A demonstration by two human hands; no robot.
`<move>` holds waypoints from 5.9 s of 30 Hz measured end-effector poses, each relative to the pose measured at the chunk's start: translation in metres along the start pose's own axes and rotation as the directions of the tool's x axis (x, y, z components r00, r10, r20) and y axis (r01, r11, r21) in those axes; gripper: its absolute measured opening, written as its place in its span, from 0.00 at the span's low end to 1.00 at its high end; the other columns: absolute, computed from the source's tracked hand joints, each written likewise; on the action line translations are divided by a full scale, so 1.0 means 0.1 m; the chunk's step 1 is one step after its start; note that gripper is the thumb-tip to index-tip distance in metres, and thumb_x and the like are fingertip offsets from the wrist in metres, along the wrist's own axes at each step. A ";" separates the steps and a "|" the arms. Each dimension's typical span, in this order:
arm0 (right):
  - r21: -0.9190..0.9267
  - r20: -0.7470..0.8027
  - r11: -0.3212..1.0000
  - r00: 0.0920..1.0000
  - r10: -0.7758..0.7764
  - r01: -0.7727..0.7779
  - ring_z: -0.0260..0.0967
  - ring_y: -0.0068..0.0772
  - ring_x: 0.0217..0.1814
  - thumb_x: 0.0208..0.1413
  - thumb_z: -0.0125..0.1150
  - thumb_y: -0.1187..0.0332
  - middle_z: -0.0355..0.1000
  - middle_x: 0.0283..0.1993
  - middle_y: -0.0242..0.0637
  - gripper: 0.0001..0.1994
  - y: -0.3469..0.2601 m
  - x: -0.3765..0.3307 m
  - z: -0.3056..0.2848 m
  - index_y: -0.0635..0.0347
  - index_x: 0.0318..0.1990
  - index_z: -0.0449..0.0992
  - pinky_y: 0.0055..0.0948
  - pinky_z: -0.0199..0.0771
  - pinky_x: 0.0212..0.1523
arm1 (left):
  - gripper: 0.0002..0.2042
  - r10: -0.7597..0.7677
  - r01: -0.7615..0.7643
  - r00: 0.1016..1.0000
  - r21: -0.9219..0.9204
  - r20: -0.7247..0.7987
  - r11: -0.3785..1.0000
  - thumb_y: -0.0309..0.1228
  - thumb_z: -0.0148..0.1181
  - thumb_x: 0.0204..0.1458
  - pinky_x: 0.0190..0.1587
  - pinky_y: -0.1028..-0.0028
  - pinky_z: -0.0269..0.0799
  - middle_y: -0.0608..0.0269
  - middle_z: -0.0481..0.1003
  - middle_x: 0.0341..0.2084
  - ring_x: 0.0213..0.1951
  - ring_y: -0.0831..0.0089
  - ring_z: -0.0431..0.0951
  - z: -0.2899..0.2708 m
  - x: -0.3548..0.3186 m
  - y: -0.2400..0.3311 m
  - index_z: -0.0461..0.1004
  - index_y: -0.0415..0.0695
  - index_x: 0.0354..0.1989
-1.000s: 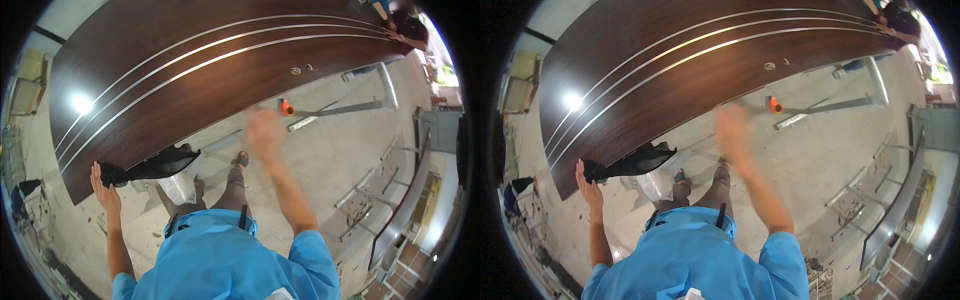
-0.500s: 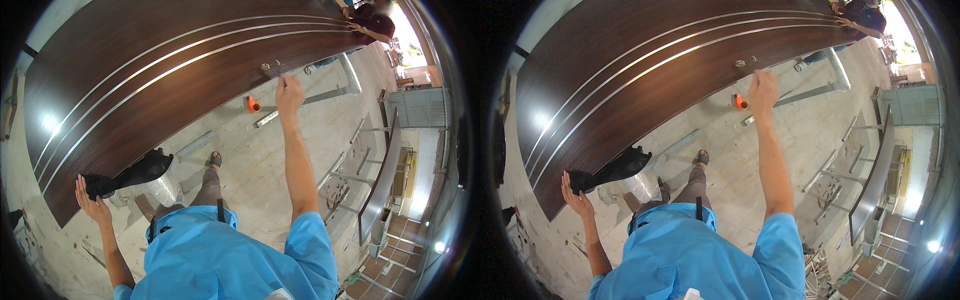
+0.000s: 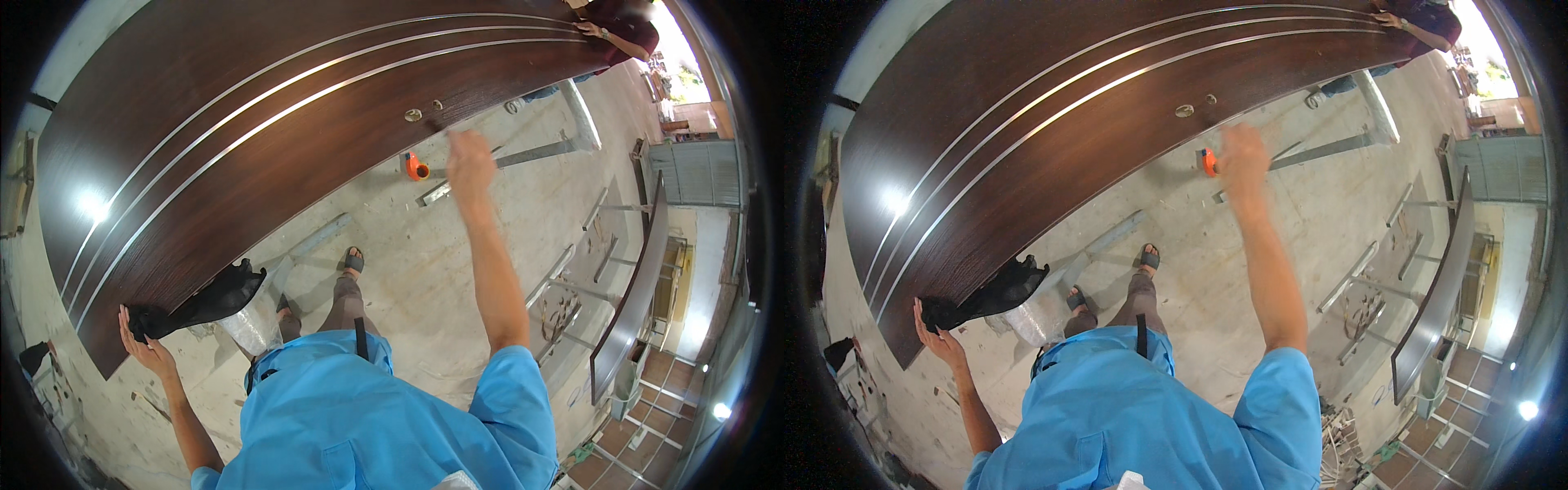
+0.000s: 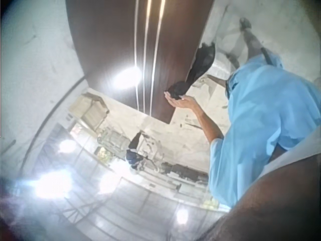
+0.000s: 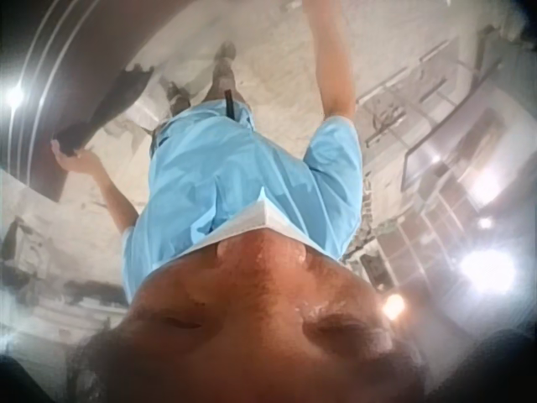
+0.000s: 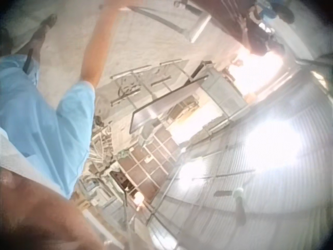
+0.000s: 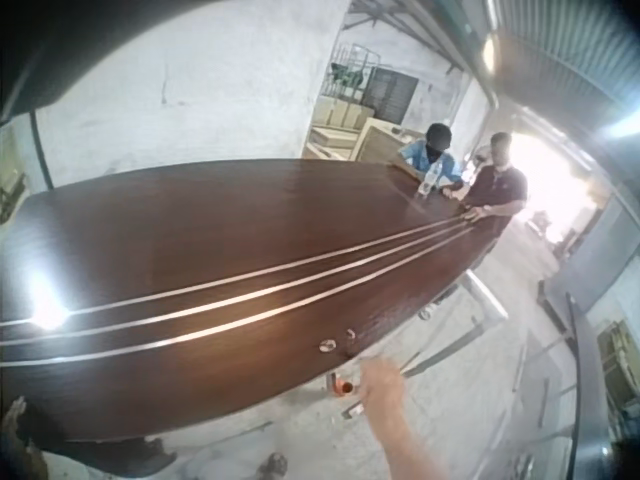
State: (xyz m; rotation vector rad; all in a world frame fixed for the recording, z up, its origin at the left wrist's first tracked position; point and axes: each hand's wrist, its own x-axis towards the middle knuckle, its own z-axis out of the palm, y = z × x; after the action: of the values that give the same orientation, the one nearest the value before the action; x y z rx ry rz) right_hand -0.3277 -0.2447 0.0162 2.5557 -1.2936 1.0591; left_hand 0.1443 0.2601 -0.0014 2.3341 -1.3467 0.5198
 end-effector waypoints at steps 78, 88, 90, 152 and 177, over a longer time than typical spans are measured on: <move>0.101 -0.307 0.955 0.905 0.296 -0.278 0.75 0.44 0.34 0.55 0.67 0.74 0.77 0.33 0.39 0.06 -1.23 -0.61 0.62 0.59 0.40 0.83 0.40 0.74 0.37 | 0.23 -0.571 0.606 0.792 0.161 -0.218 0.779 0.26 0.44 0.51 0.57 0.57 0.73 0.45 0.79 0.50 0.51 0.47 0.79 -0.46 -0.46 -2.78 0.78 0.36 0.53; 0.090 -0.256 0.903 0.867 0.429 -0.420 0.76 0.46 0.35 0.54 0.68 0.77 0.76 0.34 0.39 0.06 -1.80 -0.55 0.35 0.58 0.39 0.82 0.43 0.76 0.36 | 0.25 -0.633 0.664 0.746 0.161 -0.207 0.730 0.27 0.44 0.56 0.63 0.56 0.69 0.41 0.77 0.56 0.56 0.46 0.78 -0.50 -0.41 -2.69 0.72 0.32 0.62; 0.263 -0.323 0.881 0.824 0.465 -0.394 0.75 0.46 0.35 0.55 0.68 0.77 0.75 0.32 0.40 0.04 -1.55 -0.50 0.46 0.61 0.37 0.81 0.41 0.74 0.35 | 0.26 -0.664 0.680 0.733 0.148 -0.145 0.718 0.28 0.43 0.56 0.64 0.55 0.69 0.41 0.77 0.56 0.57 0.46 0.78 -0.51 -0.39 -2.64 0.72 0.32 0.62; 0.007 -0.282 0.889 0.852 0.440 -0.457 0.76 0.46 0.41 0.55 0.64 0.72 0.77 0.36 0.39 0.06 -2.99 -1.19 0.25 0.56 0.40 0.83 0.43 0.76 0.43 | 0.44 -0.477 0.833 0.369 -0.511 0.798 -0.210 0.63 0.52 0.64 0.72 0.60 0.57 0.51 0.58 0.72 0.70 0.55 0.61 -0.89 -0.70 -2.12 0.55 0.37 0.74; 0.018 -0.133 0.989 0.980 0.148 -0.147 0.75 0.53 0.45 0.53 0.61 0.76 0.77 0.37 0.46 0.10 -3.33 -1.43 0.00 0.61 0.42 0.83 0.47 0.75 0.48 | 0.44 -0.567 0.818 0.379 -0.551 0.732 -0.166 0.63 0.52 0.65 0.73 0.60 0.56 0.50 0.59 0.72 0.71 0.55 0.61 -0.86 -0.80 -2.15 0.54 0.37 0.75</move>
State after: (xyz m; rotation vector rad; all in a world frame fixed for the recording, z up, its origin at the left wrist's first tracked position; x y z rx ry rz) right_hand -0.1389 0.0647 0.0012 2.3780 -1.4634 1.2414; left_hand 0.2846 0.4608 -0.0005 1.6306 0.0610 -0.7935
